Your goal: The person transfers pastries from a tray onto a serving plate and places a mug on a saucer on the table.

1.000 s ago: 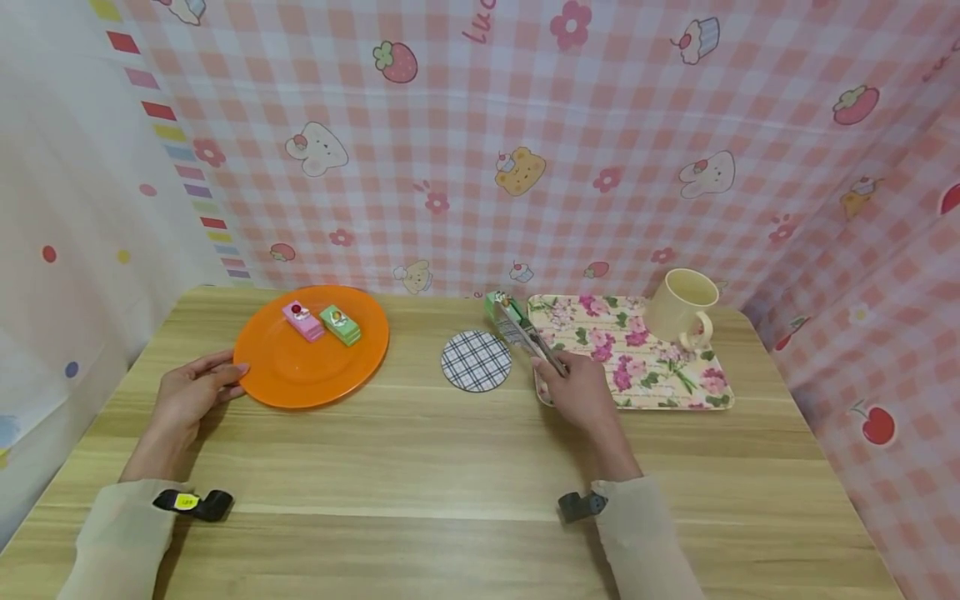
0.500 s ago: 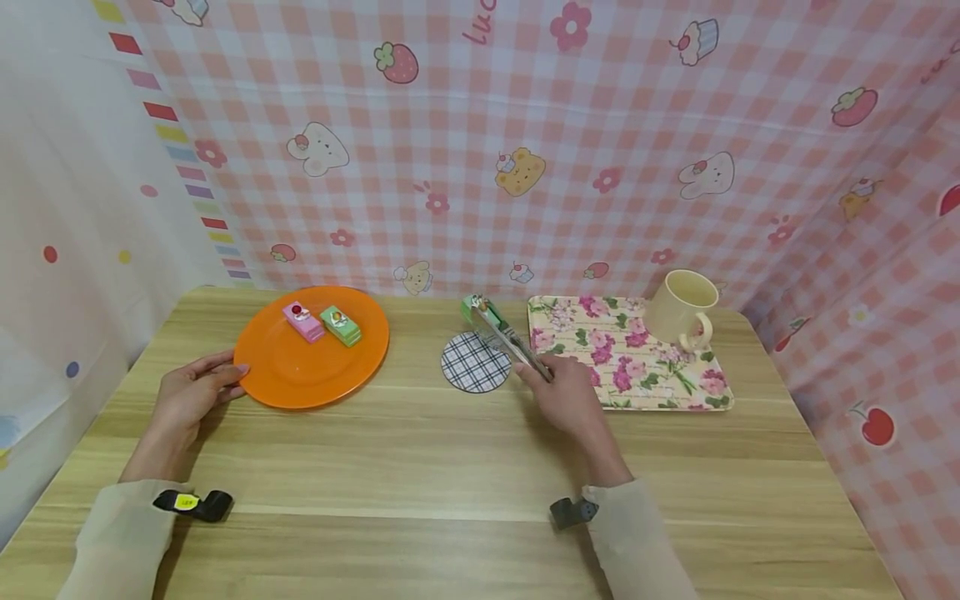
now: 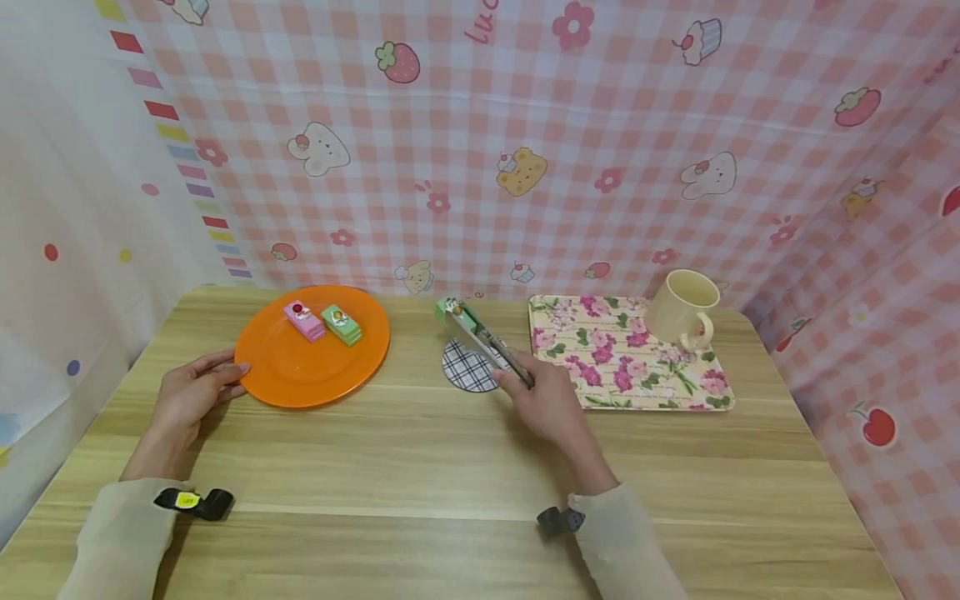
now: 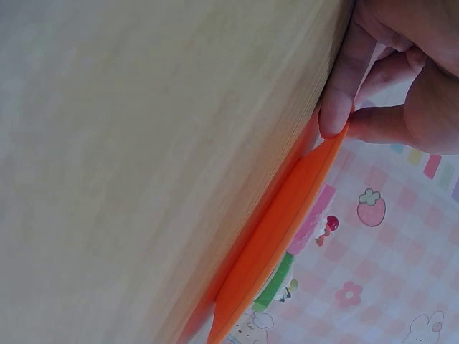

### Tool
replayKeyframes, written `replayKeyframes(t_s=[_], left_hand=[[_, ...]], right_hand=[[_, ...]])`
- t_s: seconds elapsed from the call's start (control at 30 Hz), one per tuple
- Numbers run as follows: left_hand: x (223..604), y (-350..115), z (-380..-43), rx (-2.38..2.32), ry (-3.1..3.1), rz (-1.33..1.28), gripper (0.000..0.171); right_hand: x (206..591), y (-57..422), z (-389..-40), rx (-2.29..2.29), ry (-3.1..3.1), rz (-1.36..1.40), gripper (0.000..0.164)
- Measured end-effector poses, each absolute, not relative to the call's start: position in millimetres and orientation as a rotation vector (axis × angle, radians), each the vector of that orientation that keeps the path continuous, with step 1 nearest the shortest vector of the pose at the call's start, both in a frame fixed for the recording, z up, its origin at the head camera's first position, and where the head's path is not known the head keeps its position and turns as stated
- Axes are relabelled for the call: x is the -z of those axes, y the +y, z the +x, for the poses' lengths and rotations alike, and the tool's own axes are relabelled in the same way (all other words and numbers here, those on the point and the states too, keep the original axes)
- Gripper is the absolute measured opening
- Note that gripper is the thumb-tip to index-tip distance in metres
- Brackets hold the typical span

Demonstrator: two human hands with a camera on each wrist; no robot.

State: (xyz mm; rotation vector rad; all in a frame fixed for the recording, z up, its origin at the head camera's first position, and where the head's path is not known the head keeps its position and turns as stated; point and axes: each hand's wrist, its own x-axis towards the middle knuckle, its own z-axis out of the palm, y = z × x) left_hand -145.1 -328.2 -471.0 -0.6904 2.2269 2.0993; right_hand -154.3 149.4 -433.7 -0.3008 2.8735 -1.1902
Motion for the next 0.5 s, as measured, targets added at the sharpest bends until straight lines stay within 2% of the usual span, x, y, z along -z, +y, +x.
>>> replayKeyframes(t_s=[0.5], left_hand=[[473, -327, -145, -2.104, 2.237, -0.689, 0.059]], right_hand=[[432, 127, -142, 1.213, 2.842, -0.355, 0.048]])
